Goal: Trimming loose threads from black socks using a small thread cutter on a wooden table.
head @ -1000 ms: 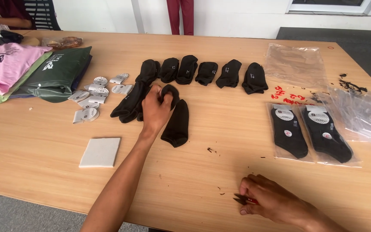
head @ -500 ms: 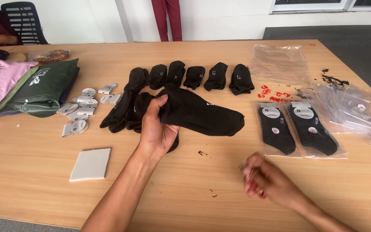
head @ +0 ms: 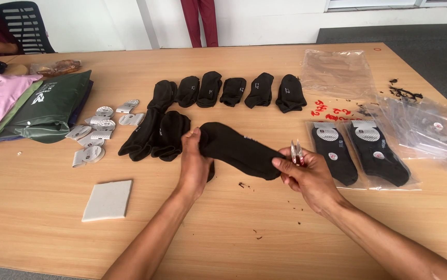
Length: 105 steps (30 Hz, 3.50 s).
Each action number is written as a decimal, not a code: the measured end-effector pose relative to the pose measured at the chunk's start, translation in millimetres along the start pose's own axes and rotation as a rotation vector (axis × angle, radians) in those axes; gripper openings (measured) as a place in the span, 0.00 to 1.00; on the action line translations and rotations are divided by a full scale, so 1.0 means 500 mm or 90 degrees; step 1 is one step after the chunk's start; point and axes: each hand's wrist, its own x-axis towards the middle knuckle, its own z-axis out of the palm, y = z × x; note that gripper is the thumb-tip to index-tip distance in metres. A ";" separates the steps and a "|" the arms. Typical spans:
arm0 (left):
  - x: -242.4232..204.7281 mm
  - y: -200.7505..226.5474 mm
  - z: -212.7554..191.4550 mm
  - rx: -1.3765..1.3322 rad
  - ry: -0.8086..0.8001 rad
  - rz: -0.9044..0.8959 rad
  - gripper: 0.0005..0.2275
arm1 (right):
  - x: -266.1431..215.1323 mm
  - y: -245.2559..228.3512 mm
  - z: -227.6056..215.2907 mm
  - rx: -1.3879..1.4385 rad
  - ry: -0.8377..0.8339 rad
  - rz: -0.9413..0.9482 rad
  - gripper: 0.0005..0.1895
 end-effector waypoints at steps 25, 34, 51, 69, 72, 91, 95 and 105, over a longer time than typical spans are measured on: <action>-0.146 -0.010 0.115 0.232 -0.361 0.056 0.07 | -0.052 -0.158 -0.051 -0.595 -0.111 -0.008 0.38; -0.183 -0.036 0.096 0.275 -0.417 0.044 0.06 | -0.061 -0.116 -0.087 -0.542 -0.299 -0.160 0.23; -0.189 -0.011 0.098 0.380 -0.434 0.019 0.03 | -0.044 -0.123 -0.098 -0.654 -0.395 -0.286 0.16; -0.175 0.003 0.092 0.403 -0.464 -0.077 0.04 | -0.040 -0.109 -0.096 -0.559 -0.446 -0.324 0.17; -0.173 -0.001 0.090 0.401 -0.464 -0.063 0.04 | -0.040 -0.112 -0.098 -0.569 -0.447 -0.300 0.16; -0.172 -0.012 0.088 0.268 -0.503 0.005 0.24 | -0.024 -0.077 -0.100 -0.135 -0.150 -0.033 0.10; -0.161 -0.041 0.076 0.304 -0.408 0.071 0.08 | -0.031 -0.076 -0.081 -0.128 -0.101 -0.046 0.07; -0.173 -0.043 0.085 0.304 -0.359 0.005 0.17 | -0.061 -0.071 -0.066 -0.265 -0.101 -0.043 0.10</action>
